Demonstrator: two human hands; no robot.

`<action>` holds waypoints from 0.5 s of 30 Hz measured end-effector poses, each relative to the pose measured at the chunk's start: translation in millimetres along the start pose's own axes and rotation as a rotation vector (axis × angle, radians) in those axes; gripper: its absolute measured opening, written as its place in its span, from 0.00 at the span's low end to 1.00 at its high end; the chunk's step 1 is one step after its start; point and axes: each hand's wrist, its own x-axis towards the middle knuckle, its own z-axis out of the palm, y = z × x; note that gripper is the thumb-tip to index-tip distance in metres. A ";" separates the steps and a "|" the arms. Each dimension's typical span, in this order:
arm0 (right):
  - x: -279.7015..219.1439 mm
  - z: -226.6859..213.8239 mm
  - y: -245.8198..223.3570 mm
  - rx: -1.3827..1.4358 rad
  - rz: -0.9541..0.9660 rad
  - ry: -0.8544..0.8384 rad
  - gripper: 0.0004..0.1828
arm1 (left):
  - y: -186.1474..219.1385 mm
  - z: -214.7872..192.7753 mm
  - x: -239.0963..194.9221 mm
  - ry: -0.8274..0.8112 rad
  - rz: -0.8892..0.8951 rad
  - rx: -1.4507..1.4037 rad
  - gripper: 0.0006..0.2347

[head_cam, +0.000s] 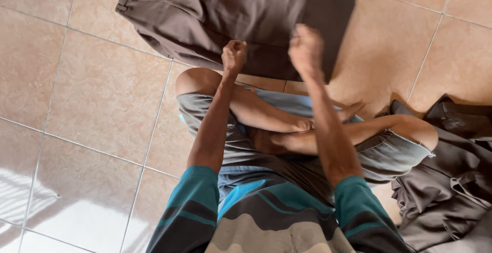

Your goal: The person sits cross-legged on a tiled floor and folds two pairs of brown trousers by hand. They smooth the fabric, fold the legs together, and fold the garments into neat rectangles, placing the first pair aside before folding the second.

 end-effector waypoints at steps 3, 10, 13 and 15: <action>1.4 26.1 -54.5 0.193 -0.272 -0.112 0.15 | 17.3 -21.2 -8.5 0.110 -0.163 -0.449 0.16; -30.1 42.4 64.9 -0.228 0.432 -0.086 0.36 | -5.5 -18.0 2.8 0.247 -0.500 -0.271 0.27; -26.5 59.4 90.7 0.157 0.847 -0.366 0.44 | 11.3 -25.7 0.9 0.190 -0.484 -0.199 0.18; -34.1 86.5 142.2 0.292 0.890 -0.370 0.44 | 16.5 -29.5 -6.3 0.149 -0.500 -0.186 0.16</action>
